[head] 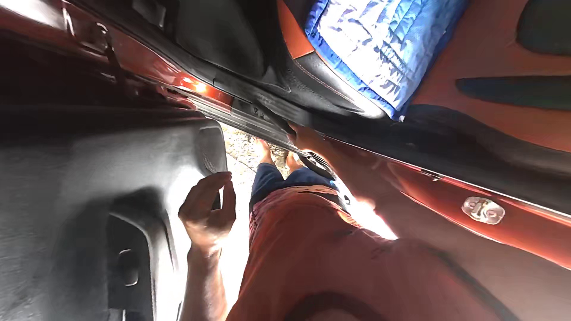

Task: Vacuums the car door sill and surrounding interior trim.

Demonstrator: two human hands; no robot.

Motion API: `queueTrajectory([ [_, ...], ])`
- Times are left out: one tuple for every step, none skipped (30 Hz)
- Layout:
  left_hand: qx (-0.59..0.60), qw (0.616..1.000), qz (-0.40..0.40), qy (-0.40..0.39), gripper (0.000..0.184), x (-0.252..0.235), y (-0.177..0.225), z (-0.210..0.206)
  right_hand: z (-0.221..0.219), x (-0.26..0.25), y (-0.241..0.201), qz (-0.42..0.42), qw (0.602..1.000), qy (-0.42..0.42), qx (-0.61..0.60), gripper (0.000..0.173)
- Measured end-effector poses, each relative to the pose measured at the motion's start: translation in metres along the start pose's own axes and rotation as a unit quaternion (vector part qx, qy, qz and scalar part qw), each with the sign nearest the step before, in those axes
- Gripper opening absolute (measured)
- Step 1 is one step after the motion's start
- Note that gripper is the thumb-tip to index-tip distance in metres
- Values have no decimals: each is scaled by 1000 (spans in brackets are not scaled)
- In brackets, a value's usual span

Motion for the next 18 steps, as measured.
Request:
queueTrajectory([
  [1, 1000, 2, 1, 18, 1, -1, 1, 1, 4, 4, 8, 1000, 10, -8, 59],
  [3, 1000, 5, 1, 17, 3, -3, 1, 3, 11, 14, 15, 1000, 23, -12, 56],
  [4, 1000, 7, 2, 17, 6, -6, 0, 8, 21, 25, 15, 999, 32, -18, 55],
  [6, 1000, 9, 5, 17, 8, -10, 1, 13, 30, 35, 15, 999, 39, -22, 52],
  [7, 1000, 10, 9, 17, 10, -13, 1, 15, 34, 42, 9, 999, 35, -21, 52],
  [8, 1000, 12, 11, 16, 12, -16, 1, 14, 34, 43, 3, 1000, 19, -8, 54],
  [8, 1000, 13, 8, 16, 14, -18, 0, 11, 32, 37, 5, 1000, 11, -2, 55],
  [8, 1000, 13, 4, 16, 15, -19, -3, 8, 28, 31, 9, 1000, 3, -3, 57],
  [7, 1000, 12, 1, 17, 14, -18, -7, 8, 22, 28, 11, 1000, -4, -5, 57],
  [9, 1000, 10, -1, 17, 12, -15, -9, 10, 21, 28, 10, 1000, -9, -20, 56],
  [18, 1000, 11, 1, 17, 8, -14, -10, 12, 24, 32, 9, 999, -7, -42, 54],
  [27, 999, 14, 7, 16, 7, -13, -10, 14, 30, 40, 6, 998, -5, -57, 55],
  [32, 999, 20, 10, 16, 7, -15, -11, 15, 40, 48, -2, 998, -6, -67, 56],
  [32, 999, 24, 10, 16, 9, -18, -12, 16, 46, 53, -8, 998, -18, -54, 57],
  [30, 999, 28, 7, 16, 11, -21, -14, 15, 46, 54, -8, 999, -16, -40, 55],
  [30, 999, 29, 2, 16, 13, -23, -15, 12, 44, 51, -2, 999, -7, -35, 51],
  [33, 999, 27, 0, 16, 13, -23, -16, 10, 40, 45, 8, 999, 0, -32, 50],
  [35, 999, 25, -1, 16, 13, -23, -17, 13, 40, 39, 21, 999, 7, -33, 50],
])
Point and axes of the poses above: each hand's wrist, its own x-axis away from the middle knuckle, its own z-axis out of the back of the hand, y = z × x, the point moved 10 cm from there along -x, towards the middle knuckle, and after that the axes turned 15 degrees about y, right-handed, at the moved point
